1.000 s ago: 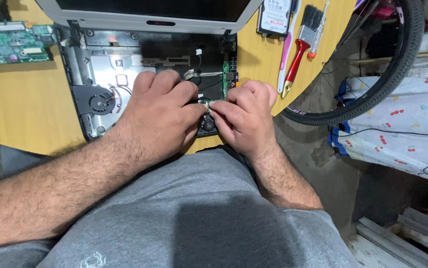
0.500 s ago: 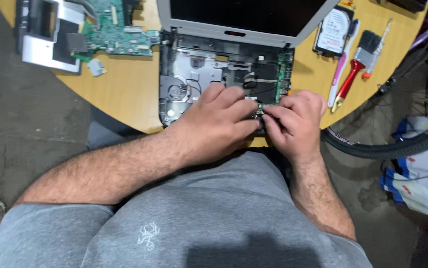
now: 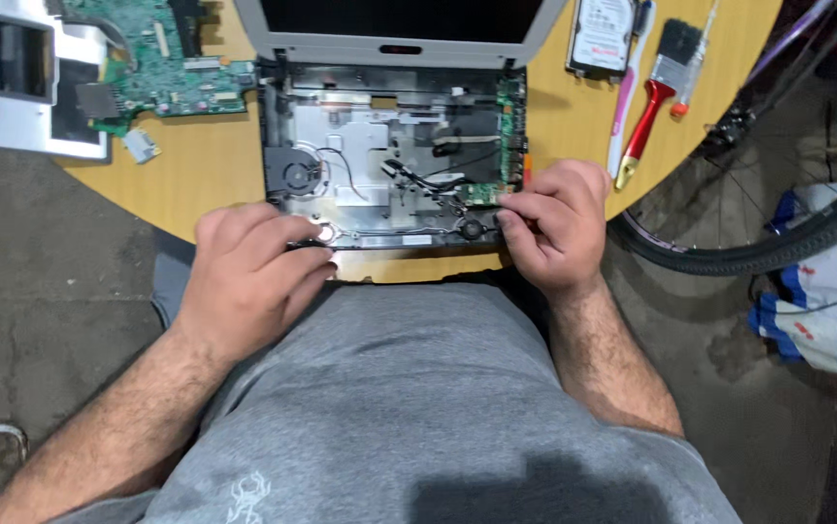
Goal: The person installs a RAM module into a disassembled laptop, connects a small ribbon cable, and then places the motherboard into the chassis. The person aligns the motherboard and secures it with screws.
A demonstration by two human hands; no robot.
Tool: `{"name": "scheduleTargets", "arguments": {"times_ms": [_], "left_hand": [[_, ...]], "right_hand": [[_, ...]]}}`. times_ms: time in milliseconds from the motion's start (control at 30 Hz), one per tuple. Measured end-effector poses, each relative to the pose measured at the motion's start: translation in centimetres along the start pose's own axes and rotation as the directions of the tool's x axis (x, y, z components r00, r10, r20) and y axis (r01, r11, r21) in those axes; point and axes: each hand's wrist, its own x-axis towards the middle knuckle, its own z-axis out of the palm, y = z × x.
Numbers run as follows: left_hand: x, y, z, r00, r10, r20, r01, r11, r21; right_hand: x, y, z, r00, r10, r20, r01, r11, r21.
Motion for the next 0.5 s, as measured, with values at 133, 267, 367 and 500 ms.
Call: {"name": "scheduleTargets", "arguments": {"times_ms": [133,267,367,500], "left_hand": [[-0.1,-0.3,0.2,1.000,0.021,-0.009,-0.021,1.000,-0.019],[-0.6,-0.9,0.7,1.000,-0.003,-0.018,0.004,0.999,0.041],[-1.2,-1.5,1.2,1.000,0.005,-0.027,-0.003,0.997,0.074],[-0.7,-1.8,1.2,0.997,0.059,-0.040,-0.058,0.998,0.036]], "right_hand": [[-0.4,0.1,0.1,0.997,0.032,-0.068,-0.027,0.998,0.063],[-0.7,0.2,-0.1,0.975,0.108,-0.194,-0.074,0.982,0.175],[-0.8,0.4,-0.2,0.964,0.135,-0.231,-0.088,0.975,0.205],[-1.0,0.7,0.0,0.967,0.144,-0.211,-0.092,0.966,0.240]]}}
